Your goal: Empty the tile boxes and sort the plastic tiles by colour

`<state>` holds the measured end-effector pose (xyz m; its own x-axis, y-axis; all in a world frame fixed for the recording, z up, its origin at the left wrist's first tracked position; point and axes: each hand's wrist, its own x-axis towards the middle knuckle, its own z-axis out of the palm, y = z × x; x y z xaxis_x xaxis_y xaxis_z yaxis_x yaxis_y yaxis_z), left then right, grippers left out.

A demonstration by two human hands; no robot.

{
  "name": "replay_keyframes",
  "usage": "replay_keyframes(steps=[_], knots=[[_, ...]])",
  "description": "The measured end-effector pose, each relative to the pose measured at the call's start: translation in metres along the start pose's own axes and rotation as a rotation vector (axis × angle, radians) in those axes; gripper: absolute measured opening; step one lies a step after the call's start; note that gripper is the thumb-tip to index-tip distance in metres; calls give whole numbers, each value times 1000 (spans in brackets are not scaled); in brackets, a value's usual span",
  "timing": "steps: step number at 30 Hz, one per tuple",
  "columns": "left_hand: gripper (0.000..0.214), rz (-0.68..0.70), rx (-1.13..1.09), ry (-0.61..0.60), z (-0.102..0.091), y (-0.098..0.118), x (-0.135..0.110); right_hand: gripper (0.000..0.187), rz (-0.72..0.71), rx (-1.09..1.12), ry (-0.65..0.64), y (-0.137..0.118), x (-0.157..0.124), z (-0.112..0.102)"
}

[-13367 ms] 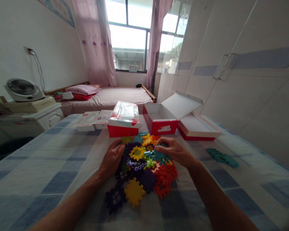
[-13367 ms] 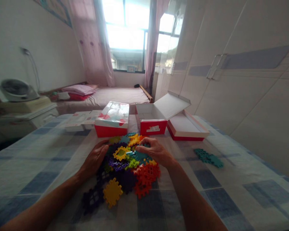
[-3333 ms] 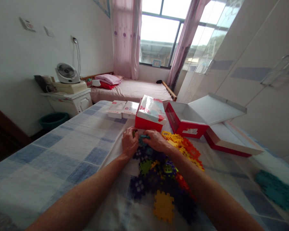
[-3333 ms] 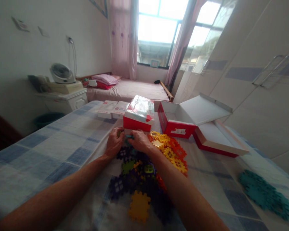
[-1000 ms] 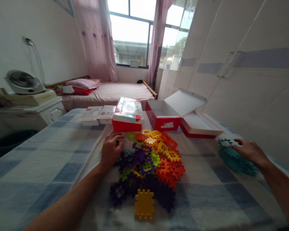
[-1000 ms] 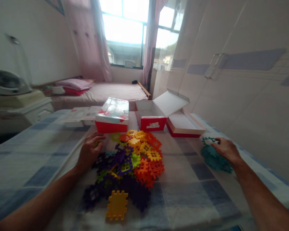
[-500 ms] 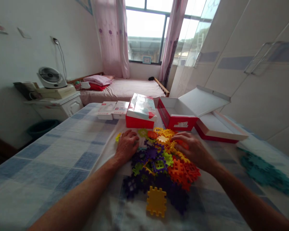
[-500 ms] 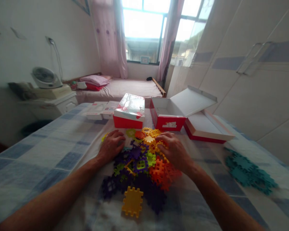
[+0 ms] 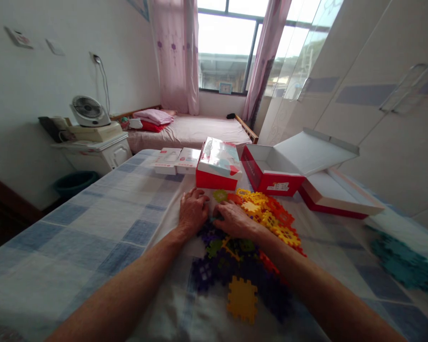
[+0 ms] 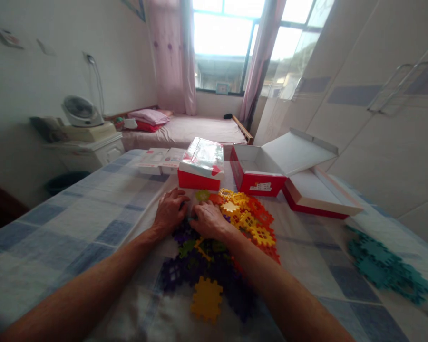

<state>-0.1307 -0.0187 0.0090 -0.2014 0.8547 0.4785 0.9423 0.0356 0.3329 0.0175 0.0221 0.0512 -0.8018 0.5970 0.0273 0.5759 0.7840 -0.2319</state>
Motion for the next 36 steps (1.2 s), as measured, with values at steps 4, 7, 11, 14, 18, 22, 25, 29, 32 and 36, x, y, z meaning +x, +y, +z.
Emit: replay_keyframes(steps=[4, 7, 11, 14, 18, 22, 25, 29, 32, 36], knots=[[20, 0, -61, 39, 0, 1, 1, 9, 19, 290, 90, 12, 4, -3], [21, 30, -212, 70, -4, 6, 1, 12, 77, 533, 287, 23, 2, -15], [19, 268, -452, -47, -12, 21, -7, 24, 180, 811, 476, 41, -18, -39], [42, 502, -537, -203, -18, 34, -16, 30, 216, 877, 490, 50, -40, -51], [70, 685, -466, -342, -22, 43, -23, 27, 231, 862, 419, 53, -68, -54], [51, 523, -291, -293, -18, 37, -19, 25, 251, 774, 331, 53, -87, -49], [49, 339, -151, -203, -12, 26, -13, 24, 235, 610, 274, 54, -96, -45], [52, 216, -56, -144, -8, 17, -7, 23, 176, 406, 215, 50, -102, -43], [53, 172, -25, -112, -8, 16, -6, 24, 199, 324, 249, 53, -112, -45], [57, 167, -43, -69, -8, 16, -6, 30, 380, 288, 327, 86, -144, -51]])
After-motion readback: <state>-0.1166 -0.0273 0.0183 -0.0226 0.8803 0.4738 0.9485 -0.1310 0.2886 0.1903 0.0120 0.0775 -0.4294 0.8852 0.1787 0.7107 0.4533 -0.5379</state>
